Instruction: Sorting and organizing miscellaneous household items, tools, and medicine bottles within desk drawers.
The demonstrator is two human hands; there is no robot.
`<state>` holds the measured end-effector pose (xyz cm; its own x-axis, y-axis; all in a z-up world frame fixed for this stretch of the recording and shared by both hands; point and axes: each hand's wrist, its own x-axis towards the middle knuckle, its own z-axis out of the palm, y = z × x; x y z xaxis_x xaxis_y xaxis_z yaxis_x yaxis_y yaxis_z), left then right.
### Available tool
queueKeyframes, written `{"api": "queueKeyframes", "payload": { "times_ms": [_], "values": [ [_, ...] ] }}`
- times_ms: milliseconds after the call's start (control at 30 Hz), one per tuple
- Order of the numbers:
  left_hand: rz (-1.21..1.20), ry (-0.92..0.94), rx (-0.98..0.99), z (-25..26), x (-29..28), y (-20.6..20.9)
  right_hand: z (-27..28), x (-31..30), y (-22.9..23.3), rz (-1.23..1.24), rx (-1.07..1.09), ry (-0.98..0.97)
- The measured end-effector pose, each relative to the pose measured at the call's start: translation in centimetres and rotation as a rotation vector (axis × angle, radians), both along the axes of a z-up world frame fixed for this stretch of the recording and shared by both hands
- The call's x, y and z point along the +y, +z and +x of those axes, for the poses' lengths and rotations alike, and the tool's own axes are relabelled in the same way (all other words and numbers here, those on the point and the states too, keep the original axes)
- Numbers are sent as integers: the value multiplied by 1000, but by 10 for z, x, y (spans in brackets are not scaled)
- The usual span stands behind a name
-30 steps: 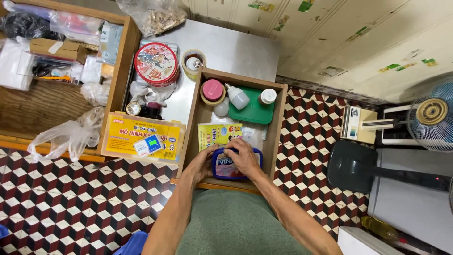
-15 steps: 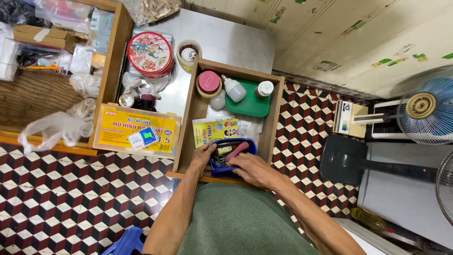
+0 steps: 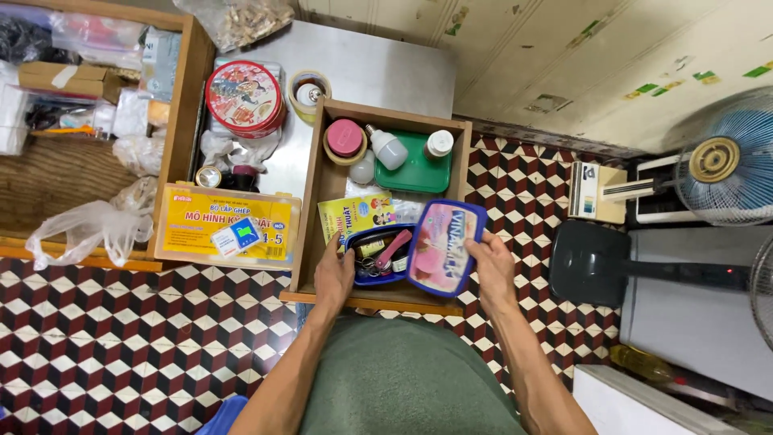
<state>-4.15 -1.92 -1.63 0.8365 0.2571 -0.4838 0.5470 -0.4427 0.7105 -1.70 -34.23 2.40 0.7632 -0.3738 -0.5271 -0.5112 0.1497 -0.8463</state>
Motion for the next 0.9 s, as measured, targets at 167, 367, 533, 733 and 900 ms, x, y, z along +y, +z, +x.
{"api": "queueKeyframes", "payload": {
  "times_ms": [167,367,533,733,900],
  "values": [
    [351,-377,-353,-27,-4,-22,36,41,-2,115,-7,-39],
    [405,-598,-163,-24,-11,-29,75,97,-4,226,-40,-132],
    [442,-693,-120,-5,-18,-32,71,120,-10,343,15,-260],
    [731,-968,58,27,-47,-50,80,159,22,486,-32,-82],
    [734,-1044,-103,35,-50,-55,62,118,29,294,-164,73]
  ]
}}
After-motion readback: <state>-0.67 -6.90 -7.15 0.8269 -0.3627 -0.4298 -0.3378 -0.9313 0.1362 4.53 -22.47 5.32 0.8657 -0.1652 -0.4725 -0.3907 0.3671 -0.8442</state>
